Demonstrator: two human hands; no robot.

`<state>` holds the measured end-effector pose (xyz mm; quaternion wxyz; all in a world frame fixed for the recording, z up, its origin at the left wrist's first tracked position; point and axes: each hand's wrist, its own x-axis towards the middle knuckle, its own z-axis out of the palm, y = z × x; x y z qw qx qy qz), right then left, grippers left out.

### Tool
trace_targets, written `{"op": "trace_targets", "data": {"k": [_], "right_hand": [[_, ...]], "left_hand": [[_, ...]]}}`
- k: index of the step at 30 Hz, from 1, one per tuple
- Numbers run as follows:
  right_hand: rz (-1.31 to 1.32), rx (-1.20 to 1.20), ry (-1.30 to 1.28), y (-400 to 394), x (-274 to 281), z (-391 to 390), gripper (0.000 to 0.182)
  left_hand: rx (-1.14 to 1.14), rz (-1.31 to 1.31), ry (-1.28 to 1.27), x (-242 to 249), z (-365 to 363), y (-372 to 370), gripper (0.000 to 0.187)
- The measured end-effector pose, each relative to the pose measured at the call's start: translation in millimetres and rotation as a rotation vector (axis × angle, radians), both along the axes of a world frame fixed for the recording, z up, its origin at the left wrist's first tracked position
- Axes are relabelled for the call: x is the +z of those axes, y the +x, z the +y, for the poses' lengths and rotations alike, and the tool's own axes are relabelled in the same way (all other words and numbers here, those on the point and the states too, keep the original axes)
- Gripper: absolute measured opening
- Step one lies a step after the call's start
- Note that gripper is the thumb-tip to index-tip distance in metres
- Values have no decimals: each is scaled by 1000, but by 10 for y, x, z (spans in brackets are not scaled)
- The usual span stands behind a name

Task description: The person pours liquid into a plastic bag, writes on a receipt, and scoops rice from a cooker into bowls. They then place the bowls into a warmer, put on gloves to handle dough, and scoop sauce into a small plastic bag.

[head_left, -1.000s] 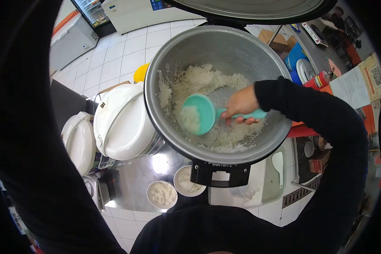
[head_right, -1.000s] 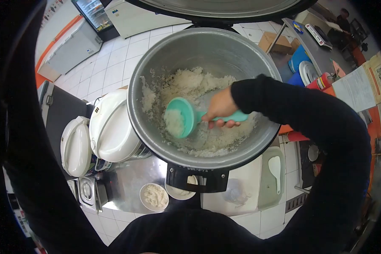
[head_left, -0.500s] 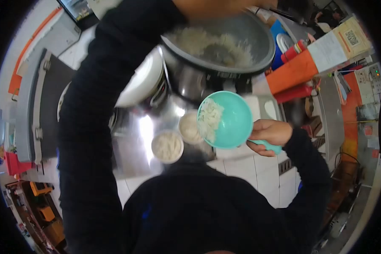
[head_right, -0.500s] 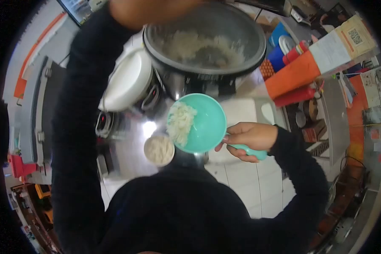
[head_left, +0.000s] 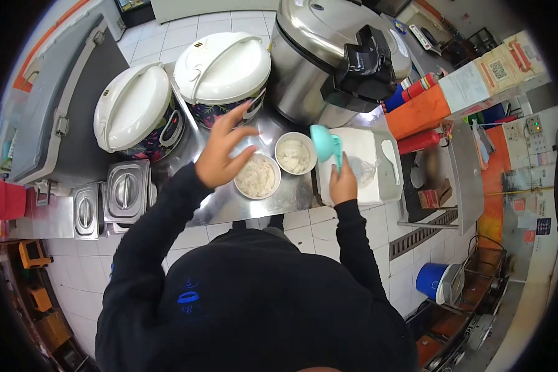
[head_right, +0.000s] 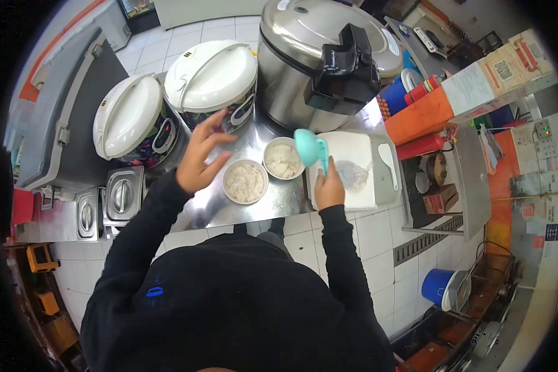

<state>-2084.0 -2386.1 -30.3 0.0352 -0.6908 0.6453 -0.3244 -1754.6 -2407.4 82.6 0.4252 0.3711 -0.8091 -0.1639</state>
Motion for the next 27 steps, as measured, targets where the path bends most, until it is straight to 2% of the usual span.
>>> {"op": "trace_targets", "data": {"k": [1, 2, 4, 5, 6, 8, 11, 13, 15, 16, 17, 20, 21, 22, 23, 24, 25, 26, 27], "right_hand": [[-77, 17, 40, -15, 113, -18, 44], [-21, 37, 134, 37, 136, -41, 44], [94, 70, 332, 152, 153, -74, 43], [276, 105, 571, 208, -26, -119, 41], [290, 56, 590, 261, -179, -139, 43], [269, 113, 559, 184, -1, -233, 41], [62, 100, 390, -69, 516, -182, 41], [11, 54, 185, -470, 708, -111, 32], [56, -150, 187, -893, 849, -58, 30], [31, -176, 91, -1102, 750, -70, 30], [57, -270, 191, -1401, 517, -151, 33], [167, -231, 212, -1976, -379, -305, 41], [263, -250, 258, -1995, -502, -337, 43], [360, -265, 299, -1970, -616, -380, 46], [382, -111, -115, -1969, -734, -435, 39], [313, 62, -225, -1773, -605, -559, 36], [237, 231, -327, -1406, -219, -542, 33], [152, 390, -413, -1054, 91, -434, 30], [19, 451, -179, -737, 265, -288, 27]], "left_hand": [[87, 22, 81, -233, 139, 170, 24], [173, 42, 166, -470, 278, 310, 22], [291, 179, 594, -952, 538, 452, 26], [285, 200, 694, -1146, 634, 465, 29], [276, 223, 789, -1316, 690, 462, 32], [253, 244, 914, -1567, 781, 383, 43], [310, 269, 997, -1647, 800, 146, 51], [337, 294, 1040, -1817, 767, -9, 56], [260, 341, 1127, -1945, 727, -137, 54], [225, 366, 1167, -1956, 705, -195, 54], [267, 386, 1232, -1868, 711, -249, 52], [329, 802, 1248, -1972, 831, -347, 49], [318, 889, 1223, -1907, 948, -349, 51], [351, 887, 1083, -1983, 1116, -340, 52], [388, 876, 939, -2069, 1317, -322, 53], [433, 961, 954, -2005, 1564, -304, 55], [478, 1131, 933, -1775, 1828, -344, 52], [565, 1144, 955, -1696, 2105, -348, 48], [636, 1165, 936, -1709, 2418, -347, 44]]}}
